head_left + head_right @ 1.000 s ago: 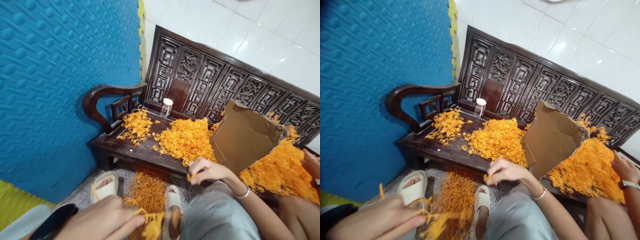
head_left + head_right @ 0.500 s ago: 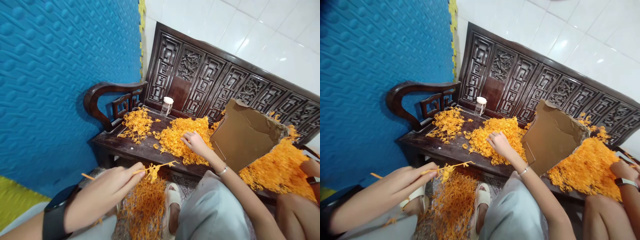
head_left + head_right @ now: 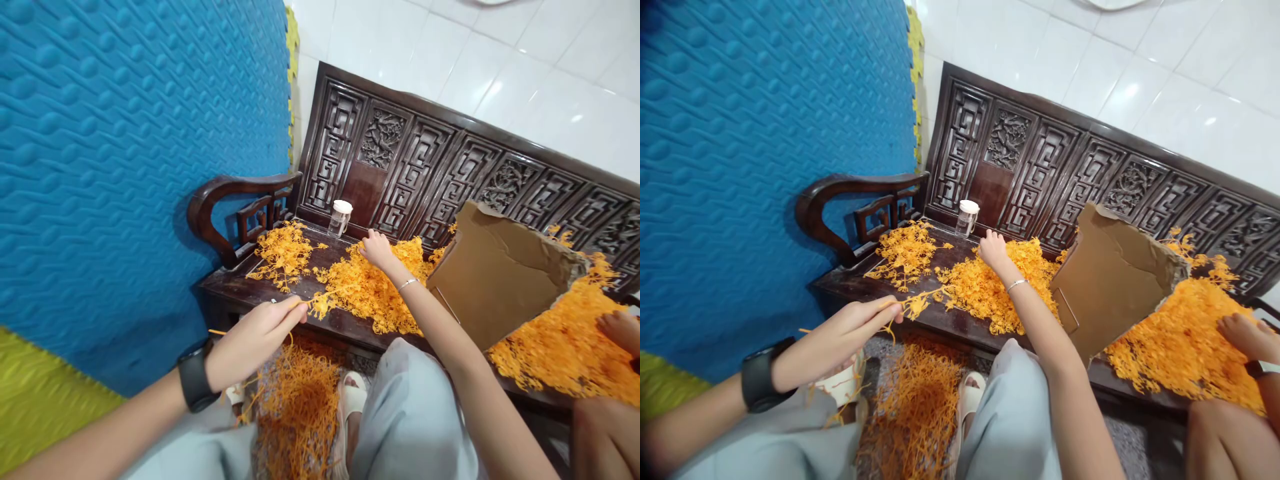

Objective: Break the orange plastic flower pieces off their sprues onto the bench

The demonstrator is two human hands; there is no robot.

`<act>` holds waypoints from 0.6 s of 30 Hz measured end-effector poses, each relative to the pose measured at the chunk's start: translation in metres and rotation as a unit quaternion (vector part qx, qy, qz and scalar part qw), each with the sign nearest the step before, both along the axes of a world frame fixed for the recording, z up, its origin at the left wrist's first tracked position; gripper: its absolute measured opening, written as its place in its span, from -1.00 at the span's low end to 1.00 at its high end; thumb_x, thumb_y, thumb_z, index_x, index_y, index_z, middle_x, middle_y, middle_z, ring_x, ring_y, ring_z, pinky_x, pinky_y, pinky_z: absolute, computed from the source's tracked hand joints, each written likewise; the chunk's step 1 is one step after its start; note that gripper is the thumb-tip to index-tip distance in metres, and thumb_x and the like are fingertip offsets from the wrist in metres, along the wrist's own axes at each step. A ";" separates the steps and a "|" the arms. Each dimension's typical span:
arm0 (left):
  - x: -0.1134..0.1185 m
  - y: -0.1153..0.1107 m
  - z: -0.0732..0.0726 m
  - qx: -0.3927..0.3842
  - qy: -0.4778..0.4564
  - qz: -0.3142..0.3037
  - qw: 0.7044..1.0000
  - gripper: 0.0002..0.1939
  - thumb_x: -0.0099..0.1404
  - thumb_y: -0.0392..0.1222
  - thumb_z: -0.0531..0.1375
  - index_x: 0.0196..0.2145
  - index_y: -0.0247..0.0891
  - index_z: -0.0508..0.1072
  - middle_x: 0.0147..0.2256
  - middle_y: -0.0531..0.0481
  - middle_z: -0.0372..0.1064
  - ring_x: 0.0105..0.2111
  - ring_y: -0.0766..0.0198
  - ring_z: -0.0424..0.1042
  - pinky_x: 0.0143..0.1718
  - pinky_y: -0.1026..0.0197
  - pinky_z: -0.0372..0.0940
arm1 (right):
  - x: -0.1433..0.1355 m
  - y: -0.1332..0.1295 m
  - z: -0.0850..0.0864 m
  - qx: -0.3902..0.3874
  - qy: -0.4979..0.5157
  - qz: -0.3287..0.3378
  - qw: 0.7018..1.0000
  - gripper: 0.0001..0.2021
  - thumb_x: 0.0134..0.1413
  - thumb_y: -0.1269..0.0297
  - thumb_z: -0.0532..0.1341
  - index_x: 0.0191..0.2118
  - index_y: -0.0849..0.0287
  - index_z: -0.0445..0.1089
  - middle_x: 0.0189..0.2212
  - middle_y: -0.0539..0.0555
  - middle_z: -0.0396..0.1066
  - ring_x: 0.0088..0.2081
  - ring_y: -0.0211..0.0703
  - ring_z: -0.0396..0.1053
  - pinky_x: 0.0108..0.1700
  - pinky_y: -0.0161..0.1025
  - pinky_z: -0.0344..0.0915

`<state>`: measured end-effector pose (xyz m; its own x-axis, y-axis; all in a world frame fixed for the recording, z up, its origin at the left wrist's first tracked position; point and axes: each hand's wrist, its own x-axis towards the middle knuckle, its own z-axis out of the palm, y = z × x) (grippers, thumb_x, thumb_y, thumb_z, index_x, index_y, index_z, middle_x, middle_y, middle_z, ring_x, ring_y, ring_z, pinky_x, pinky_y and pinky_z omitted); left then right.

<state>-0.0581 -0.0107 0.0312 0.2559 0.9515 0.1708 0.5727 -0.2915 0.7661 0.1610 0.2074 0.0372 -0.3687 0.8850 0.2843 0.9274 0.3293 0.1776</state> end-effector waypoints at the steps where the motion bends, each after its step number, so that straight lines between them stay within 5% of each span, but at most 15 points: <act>1: 0.001 0.000 0.002 -0.005 -0.017 0.005 1.000 -0.68 0.26 -0.01 -0.09 -0.48 -0.21 0.31 -0.57 0.11 0.20 -0.49 0.27 0.24 -0.47 0.30 0.11 | -0.003 -0.006 0.004 -0.001 0.021 0.008 1.000 -0.78 0.08 0.32 0.11 -0.28 0.37 0.42 -0.14 0.33 0.28 -0.10 0.03 0.24 -0.13 -0.17 0.11; 5: 0.002 0.001 0.005 -0.039 -0.101 0.010 0.994 -0.67 0.23 0.02 -0.06 -0.52 -0.24 0.27 -0.58 0.12 0.10 -0.57 0.35 0.11 -0.58 0.34 0.04 | -0.014 -0.042 0.018 -0.063 0.180 0.064 0.980 -0.45 0.24 0.05 -0.24 -0.31 0.27 0.41 -0.38 0.13 0.39 -0.41 -0.24 0.34 -0.36 -0.32 0.18; 6: 0.002 0.003 0.005 -0.055 -0.126 0.006 0.990 -0.66 0.23 0.03 -0.06 -0.51 -0.25 0.27 -0.60 0.14 0.05 -0.60 0.37 0.06 -0.60 0.35 0.01 | -0.016 -0.053 0.020 -0.109 0.267 0.084 0.954 -0.33 0.23 -0.01 -0.35 -0.36 0.28 0.41 -0.45 0.12 0.40 -0.50 -0.27 0.31 -0.43 -0.32 0.16; 9: 0.000 0.008 0.001 -0.129 -0.204 -0.017 0.970 -0.64 0.26 0.06 -0.10 -0.48 -0.25 0.25 -0.70 0.23 -0.17 -0.69 0.42 -0.14 -0.69 0.37 -0.16 | -0.019 -0.088 0.019 -0.298 0.473 0.152 0.815 -0.15 0.09 -0.18 -0.48 -0.51 0.30 0.38 -0.56 0.16 0.38 -0.63 -0.30 0.23 -0.55 -0.30 0.08; 11: -0.001 0.011 -0.002 -0.172 -0.250 -0.029 0.953 -0.64 0.27 0.06 -0.11 -0.48 -0.24 0.23 -0.73 0.27 -0.25 -0.72 0.43 -0.25 -0.72 0.37 -0.25 | -0.020 -0.109 0.013 -0.404 0.476 0.207 0.754 -0.20 0.03 -0.28 -0.36 -0.47 0.30 0.39 -0.52 0.15 0.40 -0.62 -0.32 0.25 -0.54 -0.32 0.06; 14: 0.003 0.015 -0.005 -0.190 -0.280 -0.041 0.940 -0.66 0.27 0.02 -0.10 -0.50 -0.24 0.21 -0.76 0.29 -0.25 -0.73 0.45 -0.28 -0.74 0.38 -0.27 | -0.022 -0.132 0.005 -0.471 0.454 0.272 0.706 -0.41 -0.06 -0.26 -0.01 -0.27 0.24 0.34 -0.37 0.09 0.42 -0.54 -0.34 0.29 -0.50 -0.36 0.09; 16: 0.006 0.017 -0.005 -0.190 -0.273 -0.054 0.941 -0.66 0.28 0.01 -0.11 -0.50 -0.25 0.22 -0.76 0.29 -0.26 -0.73 0.45 -0.28 -0.74 0.39 -0.26 | -0.022 -0.142 0.003 -0.459 0.475 0.281 0.697 -0.51 -0.08 -0.16 0.13 -0.22 0.20 0.28 -0.38 0.04 0.40 -0.53 -0.35 0.28 -0.48 -0.37 0.12; 18: 0.009 0.018 -0.003 -0.187 -0.254 -0.069 0.946 -0.65 0.28 0.02 -0.11 -0.50 -0.24 0.23 -0.74 0.28 -0.27 -0.73 0.45 -0.27 -0.74 0.39 -0.26 | -0.020 -0.148 0.004 -0.405 0.477 0.274 0.730 -0.64 -0.04 -0.03 0.17 -0.32 0.21 0.28 -0.48 -0.02 0.34 -0.54 -0.36 0.23 -0.47 -0.37 0.14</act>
